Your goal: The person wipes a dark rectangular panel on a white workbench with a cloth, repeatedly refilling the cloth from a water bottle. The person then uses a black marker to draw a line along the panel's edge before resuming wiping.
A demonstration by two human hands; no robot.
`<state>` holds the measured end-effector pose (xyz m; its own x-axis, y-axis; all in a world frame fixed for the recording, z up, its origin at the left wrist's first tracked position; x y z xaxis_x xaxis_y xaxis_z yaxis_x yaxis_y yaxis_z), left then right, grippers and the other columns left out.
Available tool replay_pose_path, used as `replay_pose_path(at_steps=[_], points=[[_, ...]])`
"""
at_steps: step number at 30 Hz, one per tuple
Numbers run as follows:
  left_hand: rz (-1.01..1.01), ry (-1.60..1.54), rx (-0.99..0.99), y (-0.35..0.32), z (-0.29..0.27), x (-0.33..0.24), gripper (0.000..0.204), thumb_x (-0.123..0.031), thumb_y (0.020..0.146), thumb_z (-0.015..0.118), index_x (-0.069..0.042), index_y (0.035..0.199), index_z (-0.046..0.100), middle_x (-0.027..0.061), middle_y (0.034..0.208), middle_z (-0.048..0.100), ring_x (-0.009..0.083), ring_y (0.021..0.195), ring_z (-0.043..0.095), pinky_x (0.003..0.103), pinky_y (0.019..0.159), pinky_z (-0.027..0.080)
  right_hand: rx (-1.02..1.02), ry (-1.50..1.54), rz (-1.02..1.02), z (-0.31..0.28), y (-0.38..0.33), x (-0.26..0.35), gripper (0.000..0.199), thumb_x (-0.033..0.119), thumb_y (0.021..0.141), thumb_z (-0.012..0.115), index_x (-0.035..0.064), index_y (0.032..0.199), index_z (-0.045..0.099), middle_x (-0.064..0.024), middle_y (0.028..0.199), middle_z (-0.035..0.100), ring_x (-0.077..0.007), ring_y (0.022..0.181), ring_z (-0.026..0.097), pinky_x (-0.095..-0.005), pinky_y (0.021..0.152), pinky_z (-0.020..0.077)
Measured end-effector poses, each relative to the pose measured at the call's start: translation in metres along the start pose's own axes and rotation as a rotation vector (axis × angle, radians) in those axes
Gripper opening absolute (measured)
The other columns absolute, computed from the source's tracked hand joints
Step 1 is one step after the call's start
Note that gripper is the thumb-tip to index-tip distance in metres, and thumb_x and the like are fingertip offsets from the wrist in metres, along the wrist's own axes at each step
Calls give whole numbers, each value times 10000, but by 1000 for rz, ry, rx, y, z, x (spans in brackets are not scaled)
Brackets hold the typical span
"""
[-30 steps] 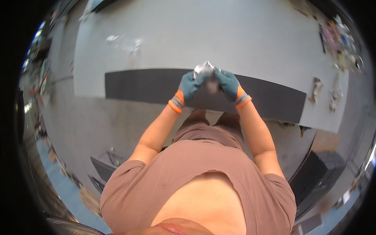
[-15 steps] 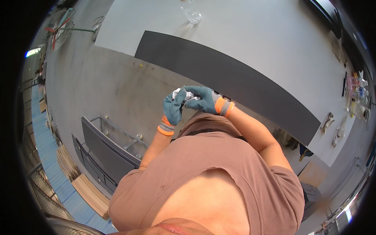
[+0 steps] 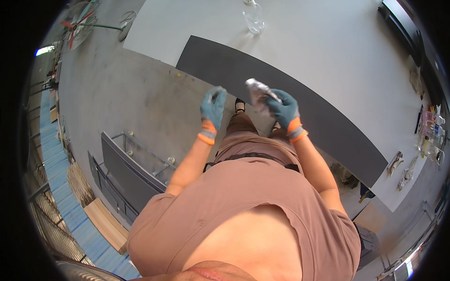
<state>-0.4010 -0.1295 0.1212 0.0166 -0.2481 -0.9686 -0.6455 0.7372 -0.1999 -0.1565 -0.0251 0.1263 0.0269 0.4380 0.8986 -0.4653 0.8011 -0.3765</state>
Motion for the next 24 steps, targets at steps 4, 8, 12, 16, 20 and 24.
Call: replay_pose_path(at_steps=[4,8,12,16,20,24], points=[[391,295,-24,95,30,-49,645,-260,909,821,53,1384,515,200,1386,574,292,1257,590,383,1079,487,-150,-119,-86,-12,32,26,277,139,988,667,-10,1216,716,0,998,713,-71,844,619,-235,756,520],[318,60,188,134,63,-57,611,-246,943,784,27,1420,517,192,1430,555,286,1307,567,388,1067,507,-348,-283,-103,8,51,48,267,145,998,652,-15,1204,712,-2,945,709,-68,824,614,-234,747,517],[178,5,695,103,83,-83,382,-215,1005,707,6,1309,638,125,1286,661,171,1114,644,301,917,569,-268,-24,48,66,71,41,289,205,999,660,-16,1179,704,-1,913,694,-79,822,615,-249,741,521],[-419,-262,750,113,65,-51,232,-200,1012,691,1,1119,731,22,994,737,79,839,641,242,760,547,-156,-233,100,99,88,45,299,245,976,649,-8,1117,722,-29,927,714,-105,812,635,-286,718,539],[-306,-170,805,130,64,-40,175,-194,1007,700,-29,1053,736,0,930,722,58,792,622,227,707,522,-232,-475,213,95,95,49,340,303,931,700,-14,1049,739,-80,982,726,-151,832,659,-325,717,550],[-466,-287,912,138,73,-36,185,-212,1023,679,-39,1070,728,-13,910,698,55,799,614,223,719,518,-568,-602,-2,78,91,57,459,295,872,783,-43,1172,705,-135,1158,710,-200,972,686,-331,814,561]])
Point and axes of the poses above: each hand's wrist, its own y-axis towards the middle knuckle, its own z-axis out of the palm, x = y × z, the point moved 8 cm from there along y, towards the middle knuckle
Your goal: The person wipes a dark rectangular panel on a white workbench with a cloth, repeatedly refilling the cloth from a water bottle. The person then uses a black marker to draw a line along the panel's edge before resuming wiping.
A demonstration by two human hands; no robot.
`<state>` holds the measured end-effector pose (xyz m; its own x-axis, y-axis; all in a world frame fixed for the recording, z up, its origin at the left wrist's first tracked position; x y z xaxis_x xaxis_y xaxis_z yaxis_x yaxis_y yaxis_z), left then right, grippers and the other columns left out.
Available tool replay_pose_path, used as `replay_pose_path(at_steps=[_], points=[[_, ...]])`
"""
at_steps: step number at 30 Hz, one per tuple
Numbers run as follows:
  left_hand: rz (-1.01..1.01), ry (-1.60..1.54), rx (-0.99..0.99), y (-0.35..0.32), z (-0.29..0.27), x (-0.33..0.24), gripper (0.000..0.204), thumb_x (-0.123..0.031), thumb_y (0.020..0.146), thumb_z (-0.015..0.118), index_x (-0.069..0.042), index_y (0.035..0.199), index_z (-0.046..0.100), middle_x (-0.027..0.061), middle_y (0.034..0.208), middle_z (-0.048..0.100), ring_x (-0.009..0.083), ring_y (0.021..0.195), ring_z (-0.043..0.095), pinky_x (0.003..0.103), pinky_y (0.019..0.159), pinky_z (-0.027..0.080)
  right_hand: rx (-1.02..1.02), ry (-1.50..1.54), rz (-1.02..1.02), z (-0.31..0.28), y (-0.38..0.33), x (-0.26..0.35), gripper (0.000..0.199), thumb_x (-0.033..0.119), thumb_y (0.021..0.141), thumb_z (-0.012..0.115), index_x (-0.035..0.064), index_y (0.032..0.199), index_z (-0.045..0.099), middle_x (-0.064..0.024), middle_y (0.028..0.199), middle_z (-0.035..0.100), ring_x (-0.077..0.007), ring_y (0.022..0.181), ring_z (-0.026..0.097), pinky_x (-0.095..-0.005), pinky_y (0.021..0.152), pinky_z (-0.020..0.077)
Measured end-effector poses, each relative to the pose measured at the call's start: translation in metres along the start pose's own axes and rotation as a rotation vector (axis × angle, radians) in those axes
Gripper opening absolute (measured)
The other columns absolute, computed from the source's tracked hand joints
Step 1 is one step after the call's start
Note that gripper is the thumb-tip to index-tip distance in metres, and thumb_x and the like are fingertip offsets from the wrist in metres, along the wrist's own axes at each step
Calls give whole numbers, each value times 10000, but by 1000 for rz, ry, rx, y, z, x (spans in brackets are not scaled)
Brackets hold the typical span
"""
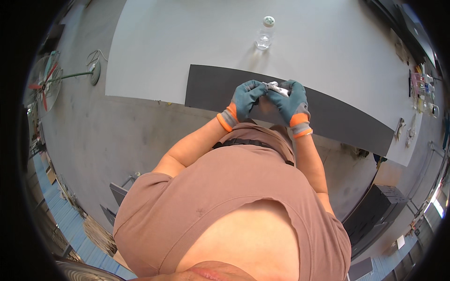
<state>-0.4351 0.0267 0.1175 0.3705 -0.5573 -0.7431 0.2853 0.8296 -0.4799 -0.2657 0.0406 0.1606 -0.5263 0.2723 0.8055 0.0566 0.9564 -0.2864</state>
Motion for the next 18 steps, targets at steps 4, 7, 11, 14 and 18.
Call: replay_pose_path(at_steps=[4,7,11,14,18], points=[[-63,-75,134,6,10,-11,204,-226,1046,643,-41,1096,714,-14,935,687,55,807,608,222,719,516,257,694,116,25,-3,-10,420,199,944,726,-20,1299,678,-67,1175,713,-135,1040,647,-289,908,534],[72,197,22,30,-3,-20,360,-305,968,744,-10,1162,678,41,990,690,127,871,638,279,788,542,93,748,83,15,4,-25,304,150,1002,662,-3,1261,711,-17,1096,724,-93,975,643,-252,856,534],[669,833,-442,80,-32,-62,864,-411,809,890,54,1415,486,206,1314,609,302,1212,597,394,1067,485,-304,771,50,-18,4,-24,276,105,1004,662,-13,1247,716,-18,1085,731,-85,941,661,-236,849,533],[843,1024,-494,124,-27,-88,1152,-431,735,934,76,1547,293,276,1514,436,378,1422,436,419,1208,353,-395,774,22,-31,6,-23,272,82,999,663,-18,1246,716,-23,1086,734,-91,952,666,-243,855,538],[911,1055,-494,175,-24,-101,1135,-440,672,958,44,1512,368,250,1470,502,388,1364,507,429,1166,420,-433,814,54,-42,11,-25,274,86,994,669,-21,1240,720,-32,1082,734,-98,953,666,-249,856,540]])
Point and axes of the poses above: each hand's wrist, its own y-axis towards the middle knuckle, its own z-axis out of the palm, x = y × z, the point moved 8 cm from there along y, towards the middle knuckle
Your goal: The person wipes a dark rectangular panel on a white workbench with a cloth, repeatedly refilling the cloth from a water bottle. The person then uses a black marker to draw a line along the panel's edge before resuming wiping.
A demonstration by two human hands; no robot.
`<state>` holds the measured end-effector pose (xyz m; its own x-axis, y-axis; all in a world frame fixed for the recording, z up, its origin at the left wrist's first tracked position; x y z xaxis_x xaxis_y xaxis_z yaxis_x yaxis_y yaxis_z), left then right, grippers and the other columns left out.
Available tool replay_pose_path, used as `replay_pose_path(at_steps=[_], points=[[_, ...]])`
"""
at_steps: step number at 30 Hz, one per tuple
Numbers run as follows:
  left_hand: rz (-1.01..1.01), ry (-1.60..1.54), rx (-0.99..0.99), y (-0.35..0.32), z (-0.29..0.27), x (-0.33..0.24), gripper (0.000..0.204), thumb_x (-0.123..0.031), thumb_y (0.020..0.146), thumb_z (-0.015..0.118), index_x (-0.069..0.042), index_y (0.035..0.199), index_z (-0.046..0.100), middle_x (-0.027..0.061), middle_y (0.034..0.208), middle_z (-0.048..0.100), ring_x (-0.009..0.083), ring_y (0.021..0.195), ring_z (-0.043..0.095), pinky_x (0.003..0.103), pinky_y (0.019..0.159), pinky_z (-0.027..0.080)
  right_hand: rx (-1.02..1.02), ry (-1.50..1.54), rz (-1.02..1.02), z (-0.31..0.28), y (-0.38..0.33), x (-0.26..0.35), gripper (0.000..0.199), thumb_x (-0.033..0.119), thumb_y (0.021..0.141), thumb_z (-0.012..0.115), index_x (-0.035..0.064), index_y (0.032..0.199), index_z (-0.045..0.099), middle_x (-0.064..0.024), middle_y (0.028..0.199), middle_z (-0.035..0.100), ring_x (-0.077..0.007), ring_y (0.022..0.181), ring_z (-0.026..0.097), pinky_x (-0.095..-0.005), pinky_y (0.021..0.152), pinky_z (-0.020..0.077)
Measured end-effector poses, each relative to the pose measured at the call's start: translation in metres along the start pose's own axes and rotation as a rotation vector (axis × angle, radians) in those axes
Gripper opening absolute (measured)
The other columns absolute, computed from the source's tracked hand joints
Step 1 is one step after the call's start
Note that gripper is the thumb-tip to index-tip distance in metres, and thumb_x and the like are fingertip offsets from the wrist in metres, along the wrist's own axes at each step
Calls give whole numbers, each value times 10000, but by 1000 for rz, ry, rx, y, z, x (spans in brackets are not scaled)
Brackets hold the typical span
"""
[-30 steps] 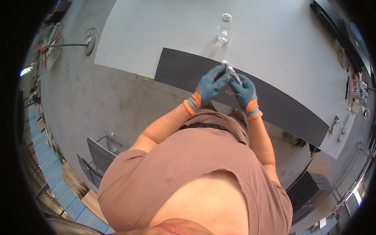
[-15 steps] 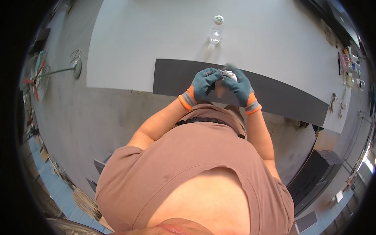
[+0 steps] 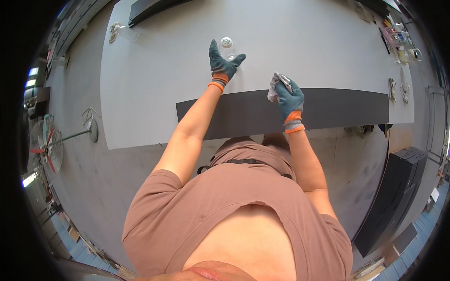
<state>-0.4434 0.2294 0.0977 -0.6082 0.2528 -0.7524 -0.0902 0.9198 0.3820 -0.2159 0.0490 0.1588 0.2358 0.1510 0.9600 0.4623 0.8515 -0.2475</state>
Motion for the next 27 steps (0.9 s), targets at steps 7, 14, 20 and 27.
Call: replay_pose_path(at_steps=[7,14,20,27], points=[[-164,-216,248,2,9,-10,922,-396,745,927,19,1412,444,164,1253,647,292,1132,642,413,998,527,93,12,-43,6,31,18,290,125,995,656,-19,1240,712,-31,994,713,-102,829,638,-251,754,536],[-284,217,744,-66,-83,-111,947,-513,734,875,5,1434,503,252,1284,666,394,1175,665,458,1006,531,352,115,-26,48,59,17,289,134,1007,648,1,1258,701,-44,992,707,-120,767,628,-284,673,543],[-550,439,947,-134,-130,-111,942,-642,714,811,16,1350,587,242,1271,682,409,1168,668,473,991,527,705,-19,231,81,-12,-43,385,292,1050,567,41,1309,700,5,964,676,-95,828,593,-253,757,506],[-632,591,1162,-179,-174,-92,956,-672,698,803,27,1321,606,249,1261,676,415,1195,652,477,1002,522,896,102,603,93,-82,-114,442,351,1105,498,29,1375,637,-49,1152,691,-139,1003,641,-308,909,530]])
Point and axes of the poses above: each hand's wrist, its own y-axis towards the middle knuckle, its own z-axis out of the palm, x = y × z, the point moved 8 cm from there along y, towards the middle knuckle
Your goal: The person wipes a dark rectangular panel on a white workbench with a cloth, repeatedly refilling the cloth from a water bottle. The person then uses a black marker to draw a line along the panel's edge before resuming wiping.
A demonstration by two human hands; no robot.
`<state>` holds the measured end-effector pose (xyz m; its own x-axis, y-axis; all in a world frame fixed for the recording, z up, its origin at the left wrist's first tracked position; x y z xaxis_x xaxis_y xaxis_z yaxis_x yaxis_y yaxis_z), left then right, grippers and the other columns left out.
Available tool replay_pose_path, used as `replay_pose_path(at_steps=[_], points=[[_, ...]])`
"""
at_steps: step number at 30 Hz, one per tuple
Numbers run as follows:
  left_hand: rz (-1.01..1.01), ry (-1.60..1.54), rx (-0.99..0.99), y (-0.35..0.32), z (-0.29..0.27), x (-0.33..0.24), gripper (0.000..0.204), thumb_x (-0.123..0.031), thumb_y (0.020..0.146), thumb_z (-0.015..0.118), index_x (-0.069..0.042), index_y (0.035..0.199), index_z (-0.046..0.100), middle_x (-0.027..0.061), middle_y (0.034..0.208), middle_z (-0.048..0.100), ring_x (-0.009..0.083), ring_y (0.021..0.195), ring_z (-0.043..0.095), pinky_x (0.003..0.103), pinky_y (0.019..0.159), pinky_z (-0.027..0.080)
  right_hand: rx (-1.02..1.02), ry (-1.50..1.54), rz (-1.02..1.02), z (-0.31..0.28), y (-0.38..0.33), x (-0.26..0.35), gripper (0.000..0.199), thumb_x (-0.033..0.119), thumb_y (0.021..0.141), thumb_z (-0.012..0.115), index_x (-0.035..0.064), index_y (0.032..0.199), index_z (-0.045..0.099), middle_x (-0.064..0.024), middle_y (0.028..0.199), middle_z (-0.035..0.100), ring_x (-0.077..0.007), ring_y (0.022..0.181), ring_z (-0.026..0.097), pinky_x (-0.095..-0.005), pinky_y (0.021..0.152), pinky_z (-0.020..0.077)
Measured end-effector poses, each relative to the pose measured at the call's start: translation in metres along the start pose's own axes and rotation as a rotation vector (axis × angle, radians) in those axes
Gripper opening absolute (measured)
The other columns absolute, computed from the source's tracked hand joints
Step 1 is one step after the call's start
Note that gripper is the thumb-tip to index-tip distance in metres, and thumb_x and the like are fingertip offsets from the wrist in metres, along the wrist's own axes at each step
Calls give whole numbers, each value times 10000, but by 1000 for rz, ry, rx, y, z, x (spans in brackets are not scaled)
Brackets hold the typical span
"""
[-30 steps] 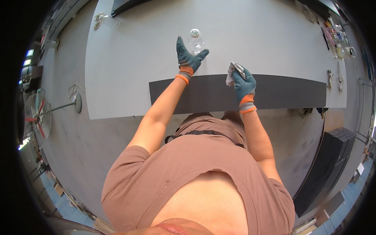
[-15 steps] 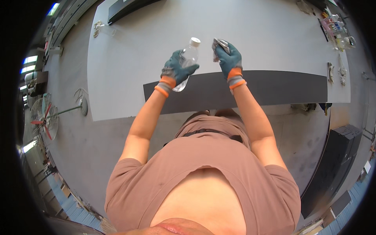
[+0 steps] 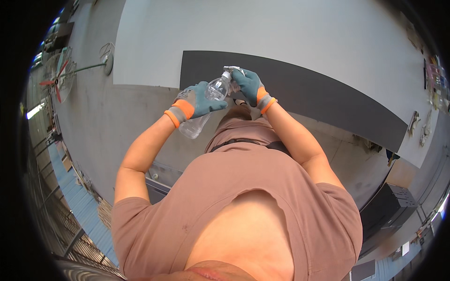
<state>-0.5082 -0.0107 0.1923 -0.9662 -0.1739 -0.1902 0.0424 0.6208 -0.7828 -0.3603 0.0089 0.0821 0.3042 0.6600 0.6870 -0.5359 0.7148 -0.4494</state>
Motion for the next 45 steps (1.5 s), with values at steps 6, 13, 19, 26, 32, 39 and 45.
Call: replay_pose_path(at_steps=[6,13,19,26,32,39,45], points=[[-22,-233,-276,2,24,72,980,-624,707,850,18,1383,546,232,1302,661,373,1222,646,463,1033,518,208,543,0,41,22,-13,387,314,1098,504,65,1380,595,-106,1163,671,-253,1006,648,-418,913,540],[252,-721,-651,11,16,179,836,-380,738,951,27,1341,539,132,1235,661,220,1136,647,379,1004,536,119,513,-114,77,53,-19,412,283,1079,546,36,1409,534,-164,1310,626,-336,1102,642,-505,921,554],[206,-621,-1113,0,-36,307,1000,-603,663,933,21,1334,533,183,1144,687,322,1040,689,423,946,554,-411,-783,-614,82,54,-6,302,149,975,685,99,1271,723,-92,1216,728,-223,1065,708,-338,905,562],[114,-763,-1222,48,-65,400,925,-533,642,967,20,1278,585,154,1141,703,302,1048,683,408,955,554,-444,-1929,-909,139,35,-71,359,221,858,777,179,1211,730,-80,1339,672,-329,1269,616,-501,1064,483],[69,-872,-1268,66,-51,421,937,-568,614,967,6,1255,598,141,1154,709,292,1044,691,413,950,559,-351,-2006,-892,156,56,-133,456,218,867,717,145,1316,679,-61,1427,620,-320,1372,543,-514,1186,386],[124,-892,-1285,78,-49,418,941,-571,600,974,3,1245,600,130,1132,722,291,1009,705,405,924,573,-36,-1970,-945,244,154,-149,426,150,891,656,155,1317,663,-74,1435,593,-298,1354,542,-480,1185,409],[122,-987,-1381,81,-36,435,936,-570,594,979,-1,1236,605,122,1107,727,283,986,707,404,918,575,210,-2128,-849,159,67,-128,543,131,871,636,207,1409,644,-43,1519,543,-292,1446,465,-455,1271,324]])
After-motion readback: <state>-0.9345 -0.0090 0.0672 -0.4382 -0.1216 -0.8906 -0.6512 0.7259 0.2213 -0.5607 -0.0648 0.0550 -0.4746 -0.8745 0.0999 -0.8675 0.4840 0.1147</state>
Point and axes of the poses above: each hand's wrist, its own y-axis towards the middle knuckle, its own z-axis out of the palm, x = y × z, the point moved 8 cm from there along y, towards the middle knuckle
